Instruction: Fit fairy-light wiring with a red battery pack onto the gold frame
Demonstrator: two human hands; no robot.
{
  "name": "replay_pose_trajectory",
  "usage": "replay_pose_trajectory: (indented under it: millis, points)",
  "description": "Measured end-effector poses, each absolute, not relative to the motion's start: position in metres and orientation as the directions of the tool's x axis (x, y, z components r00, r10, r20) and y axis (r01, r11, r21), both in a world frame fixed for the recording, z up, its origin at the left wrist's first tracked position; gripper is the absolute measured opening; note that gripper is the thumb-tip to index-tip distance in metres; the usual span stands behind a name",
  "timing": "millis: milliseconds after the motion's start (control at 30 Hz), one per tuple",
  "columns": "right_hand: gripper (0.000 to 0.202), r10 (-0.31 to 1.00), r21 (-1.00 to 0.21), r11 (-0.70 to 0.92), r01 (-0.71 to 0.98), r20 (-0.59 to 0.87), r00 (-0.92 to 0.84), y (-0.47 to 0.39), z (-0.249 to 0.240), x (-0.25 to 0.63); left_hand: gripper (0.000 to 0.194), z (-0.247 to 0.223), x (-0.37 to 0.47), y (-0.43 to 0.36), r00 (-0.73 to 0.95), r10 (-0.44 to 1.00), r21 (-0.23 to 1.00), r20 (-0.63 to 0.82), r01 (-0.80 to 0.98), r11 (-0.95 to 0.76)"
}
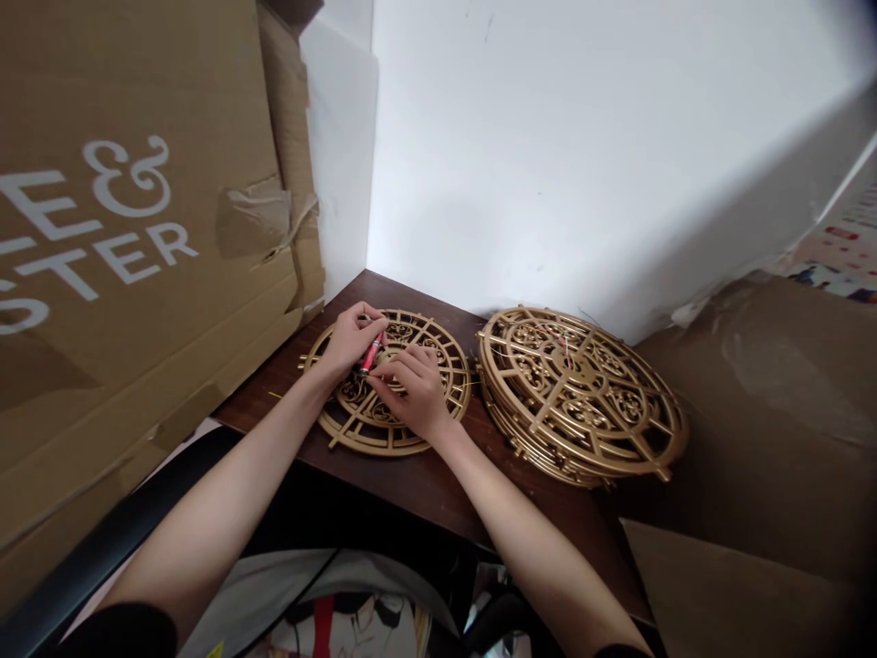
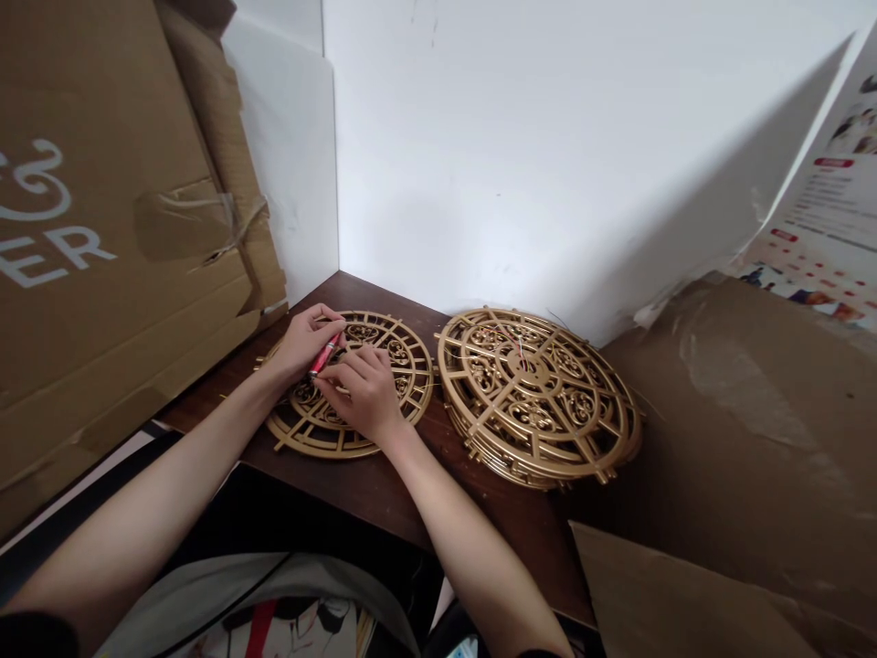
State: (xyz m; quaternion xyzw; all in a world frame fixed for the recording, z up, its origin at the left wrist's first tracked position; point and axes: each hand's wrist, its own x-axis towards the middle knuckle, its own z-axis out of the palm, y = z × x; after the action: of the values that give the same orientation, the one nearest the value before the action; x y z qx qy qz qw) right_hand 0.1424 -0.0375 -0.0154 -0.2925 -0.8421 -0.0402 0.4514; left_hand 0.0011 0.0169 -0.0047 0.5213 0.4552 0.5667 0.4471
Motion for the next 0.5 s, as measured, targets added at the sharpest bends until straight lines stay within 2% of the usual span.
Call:
replay_pose_trajectory:
  millis: [133, 500]
  points:
    - [0.022, 0.505, -0.223, 0.819, 0.529, 0.718, -0.478, -0.0368, -0.0153, 0.1426, 0.018, -0.0062, 0.0014, 0.0172, -0.062, 0.982, 0.984, 0.178, -0.005, -0.179]
    - [0.022, 0.573, -0.28, 0.771, 0.572, 0.697, -0.431, -0.0329, -0.021, 0.1412, 0.015, -0.0102, 0.0013, 0.0215, -0.095, 0.978, 0.982, 0.185, 0.067, -0.179]
